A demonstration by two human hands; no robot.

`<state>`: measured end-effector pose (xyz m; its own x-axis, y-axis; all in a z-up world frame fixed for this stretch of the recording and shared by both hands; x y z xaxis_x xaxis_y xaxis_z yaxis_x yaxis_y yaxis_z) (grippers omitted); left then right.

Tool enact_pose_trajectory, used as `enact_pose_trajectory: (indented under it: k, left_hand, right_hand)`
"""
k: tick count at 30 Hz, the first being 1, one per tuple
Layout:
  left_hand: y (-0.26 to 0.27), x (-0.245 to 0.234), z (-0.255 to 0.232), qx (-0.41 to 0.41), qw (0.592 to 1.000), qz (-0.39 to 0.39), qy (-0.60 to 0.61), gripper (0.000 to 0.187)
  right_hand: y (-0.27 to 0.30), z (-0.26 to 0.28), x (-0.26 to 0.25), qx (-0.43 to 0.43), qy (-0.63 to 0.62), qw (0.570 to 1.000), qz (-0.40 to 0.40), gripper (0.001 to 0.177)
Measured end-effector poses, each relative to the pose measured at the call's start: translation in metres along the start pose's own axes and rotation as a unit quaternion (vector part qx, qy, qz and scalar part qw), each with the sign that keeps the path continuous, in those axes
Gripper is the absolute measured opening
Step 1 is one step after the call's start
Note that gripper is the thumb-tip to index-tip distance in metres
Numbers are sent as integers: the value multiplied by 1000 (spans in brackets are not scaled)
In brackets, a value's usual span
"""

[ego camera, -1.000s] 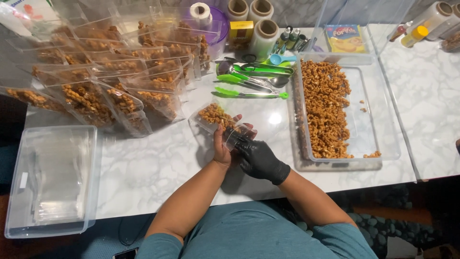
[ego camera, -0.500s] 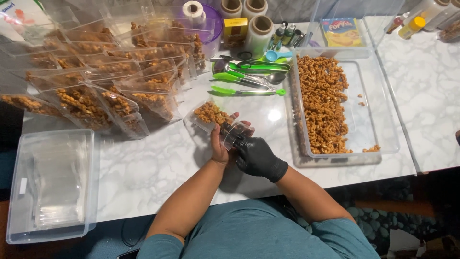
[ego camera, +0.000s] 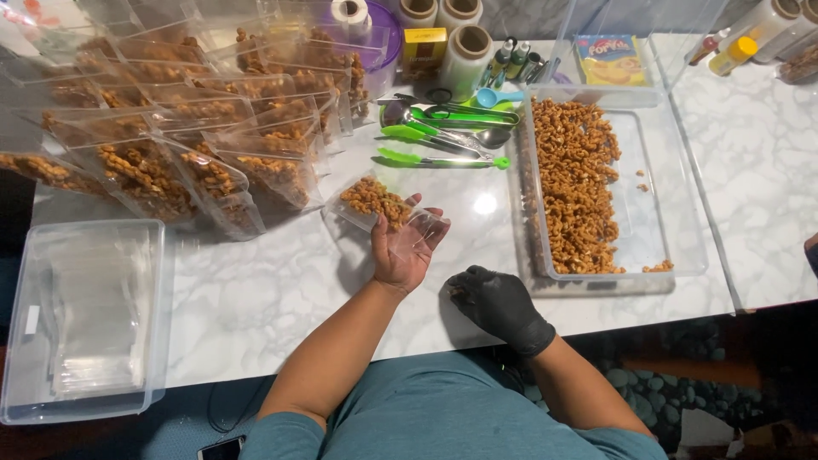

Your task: The person is manually filling small plastic bags with snack items from a large tray, using both tongs and gloved hands.

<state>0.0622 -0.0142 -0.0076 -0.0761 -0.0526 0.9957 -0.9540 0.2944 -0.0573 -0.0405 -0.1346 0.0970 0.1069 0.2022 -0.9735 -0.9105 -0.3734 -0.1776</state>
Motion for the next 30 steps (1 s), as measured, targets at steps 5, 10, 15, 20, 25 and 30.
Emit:
enact_pose_trajectory:
  k: [5,10,15,20,25,30]
  left_hand:
    - [-2,-1,-3,2,1000,1,-2,74]
    - [-3,-8,-1,2,1000,-10,4,77]
    - [4,3,-1,0,999,-34,-15,76]
    - [5,-1,1,2,999,-48,9,76]
    - [8,17,4,-8,997,-48,-52,75]
    - [8,12,3,-13,988,-47,-148,78]
  right_hand:
    - [-13,0,-15,9,-29,998,-54,15]
    - [-33,9,-62,114,-310,925,-190,24]
    - [-54,38,-67,15,-256,921,-295,23]
    - [-46,35,-53,33,-253,937,-237,29]
    - [-59,35,-45,10,-124,981,-151,42]
    - [-69,33,-29,-50,-126,988,-68,28]
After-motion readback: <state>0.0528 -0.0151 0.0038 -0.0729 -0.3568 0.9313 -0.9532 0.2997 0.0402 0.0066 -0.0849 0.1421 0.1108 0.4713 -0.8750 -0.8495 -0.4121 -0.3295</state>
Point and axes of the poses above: each hand's wrist, its own y-axis away from the middle knuckle, its own x-axis out of the palm, z = x × y, the point moved 6 cm from there along -y, towards the middle knuckle, and after that the axes turned 8 degrees about y, right-handed, at the moved point
